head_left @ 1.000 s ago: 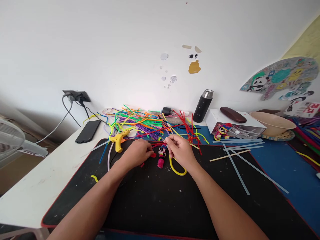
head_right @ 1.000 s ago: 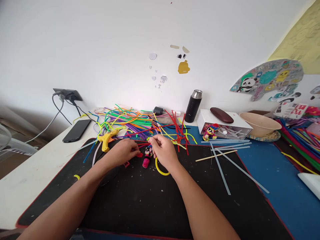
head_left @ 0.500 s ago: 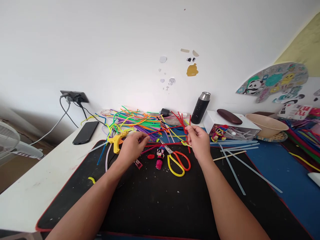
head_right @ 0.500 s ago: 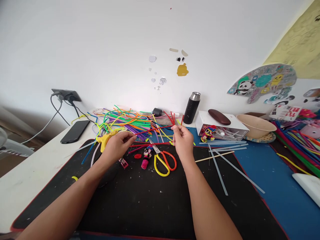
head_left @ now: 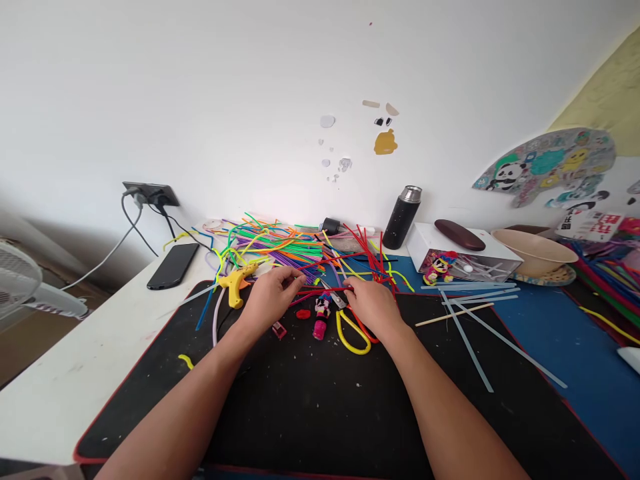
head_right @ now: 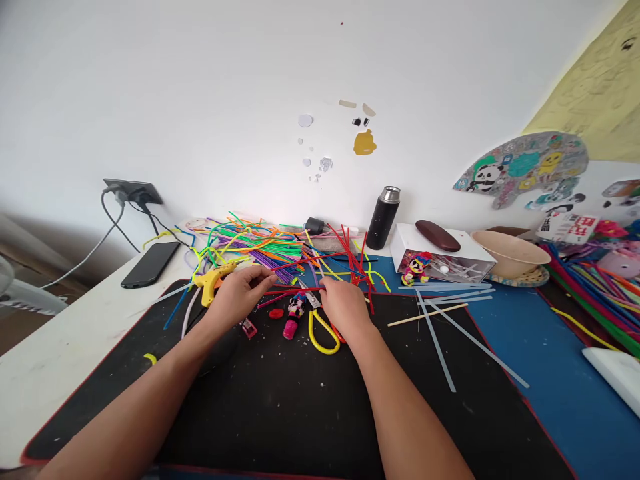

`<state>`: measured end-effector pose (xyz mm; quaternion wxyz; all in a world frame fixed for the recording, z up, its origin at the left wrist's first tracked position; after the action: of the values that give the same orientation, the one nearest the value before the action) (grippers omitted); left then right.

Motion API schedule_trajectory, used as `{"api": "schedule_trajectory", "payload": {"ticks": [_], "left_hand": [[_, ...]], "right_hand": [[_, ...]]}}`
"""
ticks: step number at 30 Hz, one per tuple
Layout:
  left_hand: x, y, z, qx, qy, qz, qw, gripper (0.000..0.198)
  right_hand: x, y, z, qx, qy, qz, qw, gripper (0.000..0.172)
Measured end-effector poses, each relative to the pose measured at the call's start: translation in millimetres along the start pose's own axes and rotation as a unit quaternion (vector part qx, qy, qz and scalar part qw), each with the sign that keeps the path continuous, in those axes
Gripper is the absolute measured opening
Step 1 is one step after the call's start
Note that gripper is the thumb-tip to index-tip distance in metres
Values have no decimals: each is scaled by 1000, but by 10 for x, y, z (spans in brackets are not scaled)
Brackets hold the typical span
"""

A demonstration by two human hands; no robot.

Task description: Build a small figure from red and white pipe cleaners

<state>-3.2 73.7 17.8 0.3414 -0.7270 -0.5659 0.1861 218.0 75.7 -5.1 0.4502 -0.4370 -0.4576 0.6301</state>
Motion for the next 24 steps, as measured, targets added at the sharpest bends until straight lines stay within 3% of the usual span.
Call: {"api": "schedule_trajectory", "payload": {"ticks": [14, 19, 24], "left_hand": [[-32, -21, -83, -4, 20, 3, 1000, 29], [-46, -38, -76, -11, 24, -5, 1000, 28], [-39, -5, -78, -118, 12, 32, 992, 34]], "right_hand": [[11, 40, -22, 9, 10, -3, 1000, 15], [-18, -54, -27, 87, -4, -75, 993, 15], [-84, -145, -28, 265, -53, -163, 949, 21]]}}
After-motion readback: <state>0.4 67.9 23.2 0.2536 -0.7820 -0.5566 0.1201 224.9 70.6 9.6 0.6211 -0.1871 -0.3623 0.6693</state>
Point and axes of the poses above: each hand's wrist, its own x-axis towards the middle knuckle, its own y-axis out of the palm, z = x × y, the point moved 6 cm from there along x, towards the middle knuckle, and after that the axes turned 13 degrees about z, right-handed, at the moved point
